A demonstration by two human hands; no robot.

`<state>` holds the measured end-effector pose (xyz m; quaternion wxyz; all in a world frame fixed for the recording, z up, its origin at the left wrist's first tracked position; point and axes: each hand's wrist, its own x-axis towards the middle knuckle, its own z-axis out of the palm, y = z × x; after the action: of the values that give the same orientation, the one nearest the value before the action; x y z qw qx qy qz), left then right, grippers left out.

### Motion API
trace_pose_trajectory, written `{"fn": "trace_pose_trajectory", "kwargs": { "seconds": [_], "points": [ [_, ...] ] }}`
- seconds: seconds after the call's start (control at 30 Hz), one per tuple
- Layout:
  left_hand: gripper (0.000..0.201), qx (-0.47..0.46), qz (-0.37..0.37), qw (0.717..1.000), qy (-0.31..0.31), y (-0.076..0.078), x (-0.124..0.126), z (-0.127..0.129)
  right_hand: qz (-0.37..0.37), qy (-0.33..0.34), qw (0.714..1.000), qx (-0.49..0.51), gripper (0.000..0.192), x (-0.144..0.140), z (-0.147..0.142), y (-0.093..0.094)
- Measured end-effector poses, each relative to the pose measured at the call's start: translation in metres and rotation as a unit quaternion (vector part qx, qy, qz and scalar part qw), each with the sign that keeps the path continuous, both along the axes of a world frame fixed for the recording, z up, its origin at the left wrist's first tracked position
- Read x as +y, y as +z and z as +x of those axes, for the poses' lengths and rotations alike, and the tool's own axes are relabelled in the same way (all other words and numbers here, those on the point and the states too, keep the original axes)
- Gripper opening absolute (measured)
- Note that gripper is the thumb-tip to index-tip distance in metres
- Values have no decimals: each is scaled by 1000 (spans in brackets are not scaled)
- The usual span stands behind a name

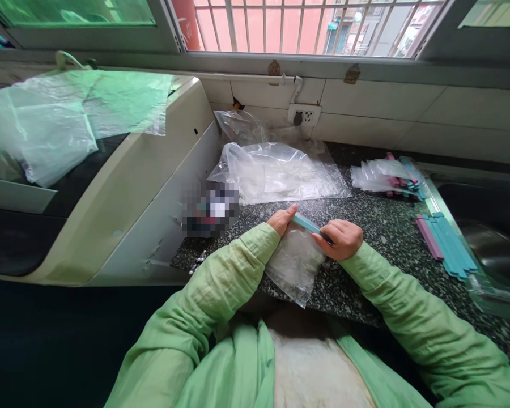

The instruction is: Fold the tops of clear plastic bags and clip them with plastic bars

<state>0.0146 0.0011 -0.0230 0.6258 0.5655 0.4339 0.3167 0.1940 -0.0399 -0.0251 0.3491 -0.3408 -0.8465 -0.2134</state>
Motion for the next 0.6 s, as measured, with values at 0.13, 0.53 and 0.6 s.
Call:
{"fn": "trace_pose_trajectory", "kwargs": {
  "seconds": [0.13,0.53,0.6],
  "points": [
    [66,14,6,1000,9,0,0,0,-2,-7,1000,-9,25,0,0,1],
    [67,-21,-1,1000,-5,-11,3,1,1,4,1000,-3,26,1,0,2],
    [67,-23,-3,1000,-7,-13,4,1,-4,-1,1000,-8,27,1,0,1]
  ]
}}
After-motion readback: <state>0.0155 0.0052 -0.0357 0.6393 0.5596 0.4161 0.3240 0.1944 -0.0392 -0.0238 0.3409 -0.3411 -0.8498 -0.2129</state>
